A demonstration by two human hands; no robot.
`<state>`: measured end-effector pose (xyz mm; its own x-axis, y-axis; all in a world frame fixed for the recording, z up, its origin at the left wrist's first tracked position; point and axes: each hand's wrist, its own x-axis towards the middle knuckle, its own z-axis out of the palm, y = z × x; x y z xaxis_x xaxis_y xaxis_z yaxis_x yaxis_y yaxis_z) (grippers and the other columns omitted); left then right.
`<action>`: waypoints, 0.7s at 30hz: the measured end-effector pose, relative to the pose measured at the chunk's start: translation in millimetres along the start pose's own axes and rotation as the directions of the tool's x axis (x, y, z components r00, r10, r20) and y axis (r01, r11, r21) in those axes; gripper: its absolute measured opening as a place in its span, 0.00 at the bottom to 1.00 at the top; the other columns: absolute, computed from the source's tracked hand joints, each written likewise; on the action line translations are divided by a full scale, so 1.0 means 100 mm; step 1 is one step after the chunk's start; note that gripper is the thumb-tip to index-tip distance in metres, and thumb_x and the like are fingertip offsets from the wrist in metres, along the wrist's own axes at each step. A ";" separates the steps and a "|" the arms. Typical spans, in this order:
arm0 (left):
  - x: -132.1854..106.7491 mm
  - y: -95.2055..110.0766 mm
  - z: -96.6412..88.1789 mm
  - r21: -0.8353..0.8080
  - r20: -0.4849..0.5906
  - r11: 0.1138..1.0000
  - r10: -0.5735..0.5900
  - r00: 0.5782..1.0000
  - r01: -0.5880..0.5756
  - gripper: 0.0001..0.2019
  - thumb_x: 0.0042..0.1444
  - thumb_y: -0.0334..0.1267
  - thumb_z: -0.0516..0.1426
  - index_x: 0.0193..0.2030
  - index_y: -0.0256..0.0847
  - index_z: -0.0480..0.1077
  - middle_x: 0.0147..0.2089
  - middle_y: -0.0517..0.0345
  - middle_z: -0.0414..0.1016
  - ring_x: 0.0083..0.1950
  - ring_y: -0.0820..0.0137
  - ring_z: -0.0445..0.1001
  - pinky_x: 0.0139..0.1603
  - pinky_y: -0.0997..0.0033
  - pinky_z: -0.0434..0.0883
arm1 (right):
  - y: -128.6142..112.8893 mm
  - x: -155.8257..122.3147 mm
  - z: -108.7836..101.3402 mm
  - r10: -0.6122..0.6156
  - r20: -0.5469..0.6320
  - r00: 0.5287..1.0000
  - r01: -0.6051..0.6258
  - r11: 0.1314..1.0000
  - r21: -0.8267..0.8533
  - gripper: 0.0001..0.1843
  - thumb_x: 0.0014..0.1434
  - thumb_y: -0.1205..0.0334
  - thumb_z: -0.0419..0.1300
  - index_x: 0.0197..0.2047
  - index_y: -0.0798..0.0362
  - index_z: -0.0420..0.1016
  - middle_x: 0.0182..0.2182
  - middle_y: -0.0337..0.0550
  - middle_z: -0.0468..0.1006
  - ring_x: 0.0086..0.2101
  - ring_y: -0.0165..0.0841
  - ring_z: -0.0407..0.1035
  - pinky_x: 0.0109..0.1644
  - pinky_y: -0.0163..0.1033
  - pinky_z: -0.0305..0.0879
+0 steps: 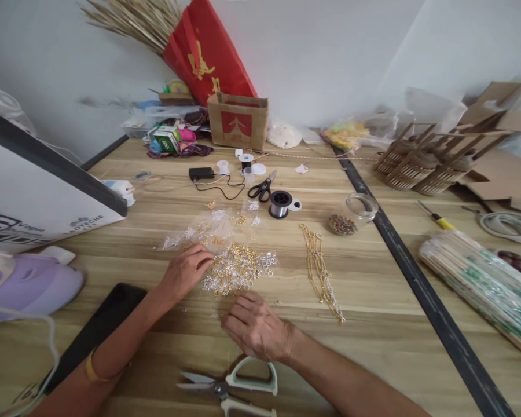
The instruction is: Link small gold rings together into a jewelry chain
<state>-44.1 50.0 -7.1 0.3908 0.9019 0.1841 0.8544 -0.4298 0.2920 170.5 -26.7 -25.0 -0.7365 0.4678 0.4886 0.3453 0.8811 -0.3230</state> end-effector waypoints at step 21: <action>0.06 0.04 0.01 0.196 0.072 0.967 0.150 0.986 -0.161 0.12 0.61 0.28 0.49 0.30 0.37 0.70 0.32 0.54 0.70 0.39 0.66 0.69 0.45 0.65 0.68 | 0.01 -0.02 0.01 0.002 0.020 1.000 -0.001 1.000 -0.013 0.05 0.62 0.69 0.53 0.37 0.56 0.70 0.27 0.42 0.73 0.31 0.32 0.65 0.40 0.41 0.64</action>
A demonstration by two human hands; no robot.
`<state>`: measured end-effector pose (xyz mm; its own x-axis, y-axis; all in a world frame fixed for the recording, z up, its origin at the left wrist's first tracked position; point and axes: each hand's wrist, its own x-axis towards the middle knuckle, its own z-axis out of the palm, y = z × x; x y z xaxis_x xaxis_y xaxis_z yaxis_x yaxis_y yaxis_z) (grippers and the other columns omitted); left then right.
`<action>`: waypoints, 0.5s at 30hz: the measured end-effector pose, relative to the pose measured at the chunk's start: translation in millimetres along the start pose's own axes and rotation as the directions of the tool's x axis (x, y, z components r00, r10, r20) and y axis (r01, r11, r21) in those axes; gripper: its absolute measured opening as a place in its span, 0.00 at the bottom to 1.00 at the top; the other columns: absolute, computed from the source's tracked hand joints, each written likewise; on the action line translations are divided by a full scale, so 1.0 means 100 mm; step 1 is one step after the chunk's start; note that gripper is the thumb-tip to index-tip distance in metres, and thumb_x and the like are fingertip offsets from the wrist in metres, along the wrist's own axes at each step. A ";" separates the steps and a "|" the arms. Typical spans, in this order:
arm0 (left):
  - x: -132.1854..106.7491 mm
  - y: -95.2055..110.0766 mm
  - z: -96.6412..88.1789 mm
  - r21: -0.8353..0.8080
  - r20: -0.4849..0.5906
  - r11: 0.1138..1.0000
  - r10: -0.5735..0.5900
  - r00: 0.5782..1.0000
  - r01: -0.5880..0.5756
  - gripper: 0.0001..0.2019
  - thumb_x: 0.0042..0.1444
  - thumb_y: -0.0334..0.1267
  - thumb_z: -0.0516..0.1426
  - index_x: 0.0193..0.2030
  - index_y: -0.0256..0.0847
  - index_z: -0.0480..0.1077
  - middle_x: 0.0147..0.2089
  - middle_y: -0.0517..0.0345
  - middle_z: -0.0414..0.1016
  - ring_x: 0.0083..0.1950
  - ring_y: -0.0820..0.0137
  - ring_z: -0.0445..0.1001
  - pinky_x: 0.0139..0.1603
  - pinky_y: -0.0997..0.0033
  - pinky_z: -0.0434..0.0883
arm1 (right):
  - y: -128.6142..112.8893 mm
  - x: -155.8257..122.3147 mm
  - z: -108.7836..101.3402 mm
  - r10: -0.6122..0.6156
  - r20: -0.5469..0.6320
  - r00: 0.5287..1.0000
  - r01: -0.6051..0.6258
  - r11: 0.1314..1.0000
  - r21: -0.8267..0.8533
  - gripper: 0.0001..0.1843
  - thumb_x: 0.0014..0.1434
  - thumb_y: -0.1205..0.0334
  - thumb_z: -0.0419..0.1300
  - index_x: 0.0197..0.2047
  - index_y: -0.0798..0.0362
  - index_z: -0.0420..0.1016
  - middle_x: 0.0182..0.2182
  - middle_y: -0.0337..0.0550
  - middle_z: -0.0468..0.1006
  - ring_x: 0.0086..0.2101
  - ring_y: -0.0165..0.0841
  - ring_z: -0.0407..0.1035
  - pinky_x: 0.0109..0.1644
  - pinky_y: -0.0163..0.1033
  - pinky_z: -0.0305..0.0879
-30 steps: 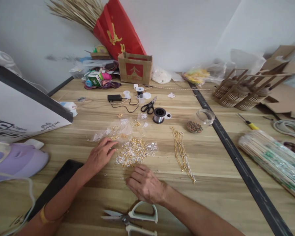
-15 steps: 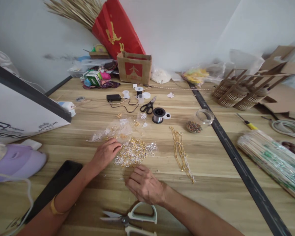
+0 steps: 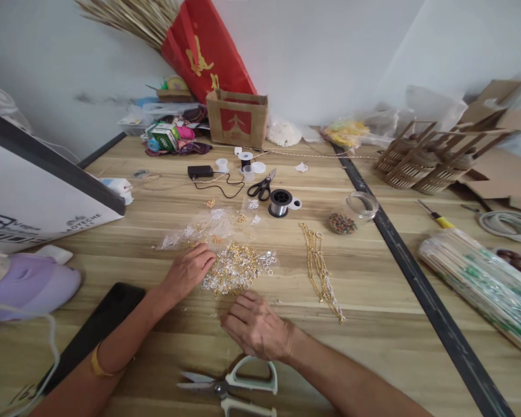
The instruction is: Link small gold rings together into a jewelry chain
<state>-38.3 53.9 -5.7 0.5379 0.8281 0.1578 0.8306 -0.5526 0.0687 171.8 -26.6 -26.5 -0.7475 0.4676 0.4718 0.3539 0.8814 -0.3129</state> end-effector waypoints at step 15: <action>-0.03 0.06 -0.08 -0.446 -0.094 0.884 -0.201 0.975 0.139 0.07 0.55 0.29 0.53 0.29 0.38 0.70 0.31 0.56 0.73 0.36 0.69 0.71 0.40 0.70 0.68 | 0.00 0.01 -0.03 0.024 -0.048 0.999 -0.021 0.998 0.067 0.05 0.62 0.69 0.52 0.37 0.56 0.69 0.28 0.43 0.73 0.32 0.33 0.64 0.39 0.41 0.63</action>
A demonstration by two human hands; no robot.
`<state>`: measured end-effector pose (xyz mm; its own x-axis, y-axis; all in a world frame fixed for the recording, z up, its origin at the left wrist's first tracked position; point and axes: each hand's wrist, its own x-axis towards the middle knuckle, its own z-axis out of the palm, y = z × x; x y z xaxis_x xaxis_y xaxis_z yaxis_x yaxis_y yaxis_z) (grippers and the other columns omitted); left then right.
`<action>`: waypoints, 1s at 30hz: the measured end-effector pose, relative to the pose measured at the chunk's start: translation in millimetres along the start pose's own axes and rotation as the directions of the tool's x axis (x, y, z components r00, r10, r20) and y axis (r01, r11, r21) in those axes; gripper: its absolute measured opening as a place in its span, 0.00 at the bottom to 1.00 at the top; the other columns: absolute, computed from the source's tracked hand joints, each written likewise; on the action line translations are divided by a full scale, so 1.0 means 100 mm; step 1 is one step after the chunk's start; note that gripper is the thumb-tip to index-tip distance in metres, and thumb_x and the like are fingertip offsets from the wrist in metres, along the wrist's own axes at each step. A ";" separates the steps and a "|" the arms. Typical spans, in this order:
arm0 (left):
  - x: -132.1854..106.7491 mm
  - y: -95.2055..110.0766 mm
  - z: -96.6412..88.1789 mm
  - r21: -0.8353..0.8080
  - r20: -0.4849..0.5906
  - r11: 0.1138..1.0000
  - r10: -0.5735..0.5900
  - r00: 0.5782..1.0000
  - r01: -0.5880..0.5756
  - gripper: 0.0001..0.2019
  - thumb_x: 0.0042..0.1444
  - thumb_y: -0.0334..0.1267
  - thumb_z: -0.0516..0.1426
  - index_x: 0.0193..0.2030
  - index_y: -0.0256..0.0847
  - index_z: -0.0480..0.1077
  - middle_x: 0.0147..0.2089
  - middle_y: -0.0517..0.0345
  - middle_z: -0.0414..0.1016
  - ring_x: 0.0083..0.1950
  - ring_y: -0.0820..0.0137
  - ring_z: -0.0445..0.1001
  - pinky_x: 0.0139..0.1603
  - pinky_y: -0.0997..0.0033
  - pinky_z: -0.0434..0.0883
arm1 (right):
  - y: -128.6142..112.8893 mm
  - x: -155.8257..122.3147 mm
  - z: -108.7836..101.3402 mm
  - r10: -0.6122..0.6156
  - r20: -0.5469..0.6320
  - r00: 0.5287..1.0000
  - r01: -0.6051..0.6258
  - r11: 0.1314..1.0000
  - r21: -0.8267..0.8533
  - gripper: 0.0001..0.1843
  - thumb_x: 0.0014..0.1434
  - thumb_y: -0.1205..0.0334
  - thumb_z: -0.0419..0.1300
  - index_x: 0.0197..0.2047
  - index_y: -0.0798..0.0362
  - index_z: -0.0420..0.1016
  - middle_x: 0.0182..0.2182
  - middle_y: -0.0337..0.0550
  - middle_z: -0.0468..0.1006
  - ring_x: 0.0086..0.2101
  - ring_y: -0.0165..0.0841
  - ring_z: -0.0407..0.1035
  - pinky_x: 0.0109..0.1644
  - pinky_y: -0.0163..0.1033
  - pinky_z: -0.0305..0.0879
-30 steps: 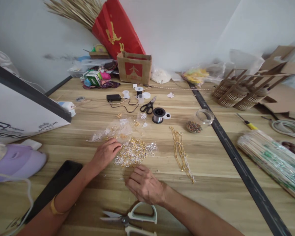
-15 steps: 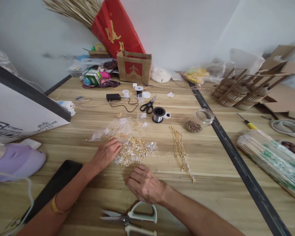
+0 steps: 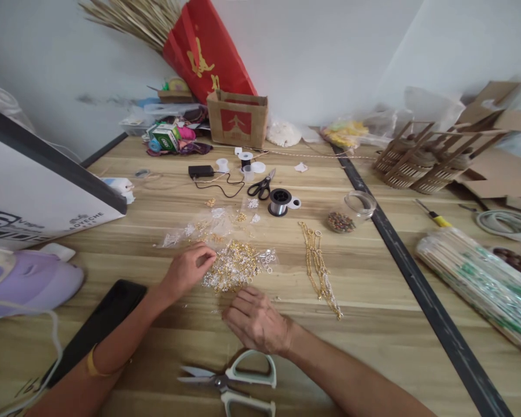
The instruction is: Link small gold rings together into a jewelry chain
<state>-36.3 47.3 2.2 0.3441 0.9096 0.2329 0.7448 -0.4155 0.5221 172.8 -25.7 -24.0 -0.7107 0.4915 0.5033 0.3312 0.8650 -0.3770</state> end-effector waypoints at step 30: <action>-0.47 0.52 0.30 -0.787 0.313 0.393 -0.409 0.857 0.475 0.08 0.47 0.39 0.62 0.25 0.36 0.72 0.23 0.62 0.71 0.27 0.75 0.66 0.32 0.76 0.66 | -0.02 0.09 -0.15 0.476 -0.196 0.857 -0.361 0.827 0.430 0.09 0.62 0.63 0.52 0.30 0.53 0.66 0.23 0.39 0.68 0.25 0.29 0.61 0.31 0.35 0.58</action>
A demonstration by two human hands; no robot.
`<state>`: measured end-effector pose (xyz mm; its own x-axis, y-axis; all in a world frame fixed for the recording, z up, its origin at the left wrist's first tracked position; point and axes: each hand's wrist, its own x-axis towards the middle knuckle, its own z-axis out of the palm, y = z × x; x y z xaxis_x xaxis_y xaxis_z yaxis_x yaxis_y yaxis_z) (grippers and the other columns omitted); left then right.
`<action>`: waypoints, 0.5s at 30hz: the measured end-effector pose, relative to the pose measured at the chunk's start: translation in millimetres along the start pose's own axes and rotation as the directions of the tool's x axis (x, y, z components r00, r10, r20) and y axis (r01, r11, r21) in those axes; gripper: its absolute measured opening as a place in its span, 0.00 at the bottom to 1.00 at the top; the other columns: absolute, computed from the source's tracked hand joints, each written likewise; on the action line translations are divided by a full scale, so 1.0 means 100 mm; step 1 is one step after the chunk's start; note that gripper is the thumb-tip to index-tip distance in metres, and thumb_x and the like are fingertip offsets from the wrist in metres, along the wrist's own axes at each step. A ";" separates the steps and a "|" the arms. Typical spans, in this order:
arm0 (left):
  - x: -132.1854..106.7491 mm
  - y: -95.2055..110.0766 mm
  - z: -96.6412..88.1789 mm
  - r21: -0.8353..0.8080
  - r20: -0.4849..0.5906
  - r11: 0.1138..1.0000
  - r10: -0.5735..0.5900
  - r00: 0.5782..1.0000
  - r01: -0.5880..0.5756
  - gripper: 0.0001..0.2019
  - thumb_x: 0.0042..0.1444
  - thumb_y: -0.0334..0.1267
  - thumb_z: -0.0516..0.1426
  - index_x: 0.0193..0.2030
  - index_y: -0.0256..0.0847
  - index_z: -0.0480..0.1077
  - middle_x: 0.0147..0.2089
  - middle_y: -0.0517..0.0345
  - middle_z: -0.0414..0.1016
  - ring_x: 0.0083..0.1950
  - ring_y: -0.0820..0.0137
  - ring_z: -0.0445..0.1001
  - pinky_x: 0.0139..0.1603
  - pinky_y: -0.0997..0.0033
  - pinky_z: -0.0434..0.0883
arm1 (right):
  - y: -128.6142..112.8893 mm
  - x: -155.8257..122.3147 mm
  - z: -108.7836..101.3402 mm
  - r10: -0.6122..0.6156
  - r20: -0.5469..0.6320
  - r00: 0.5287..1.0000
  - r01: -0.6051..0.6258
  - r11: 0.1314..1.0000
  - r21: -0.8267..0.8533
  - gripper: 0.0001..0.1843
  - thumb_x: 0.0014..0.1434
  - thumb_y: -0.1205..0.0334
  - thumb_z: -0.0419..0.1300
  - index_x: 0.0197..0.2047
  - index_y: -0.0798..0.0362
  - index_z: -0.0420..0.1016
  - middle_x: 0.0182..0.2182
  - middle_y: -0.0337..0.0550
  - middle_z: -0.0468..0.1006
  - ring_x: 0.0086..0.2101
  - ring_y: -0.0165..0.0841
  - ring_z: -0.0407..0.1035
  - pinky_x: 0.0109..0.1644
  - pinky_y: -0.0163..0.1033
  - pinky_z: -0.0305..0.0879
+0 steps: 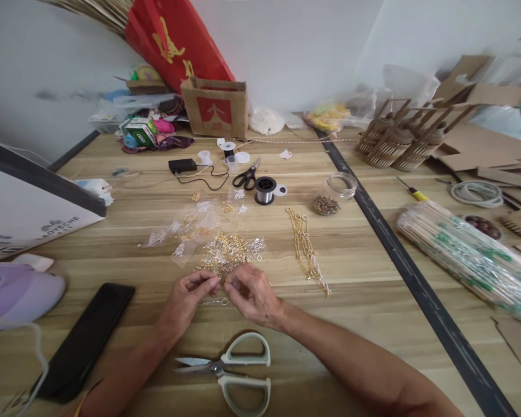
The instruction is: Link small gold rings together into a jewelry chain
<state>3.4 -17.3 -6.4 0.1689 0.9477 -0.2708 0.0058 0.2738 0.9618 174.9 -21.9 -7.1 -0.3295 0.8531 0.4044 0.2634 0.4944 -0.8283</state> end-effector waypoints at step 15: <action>-0.01 0.00 0.05 0.014 -0.043 1.000 0.017 0.999 -0.016 0.09 0.44 0.39 0.62 0.22 0.36 0.71 0.21 0.62 0.70 0.26 0.74 0.67 0.31 0.76 0.66 | 0.03 0.00 0.02 -0.041 0.022 0.999 0.041 0.999 -0.017 0.06 0.57 0.69 0.52 0.29 0.53 0.64 0.22 0.37 0.67 0.25 0.29 0.60 0.32 0.36 0.59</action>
<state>8.2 -19.1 -5.8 0.1266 0.9583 -0.2562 0.0170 0.2561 0.9665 173.7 -20.9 -10.9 -0.3601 0.8283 0.4293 0.2654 0.5321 -0.8040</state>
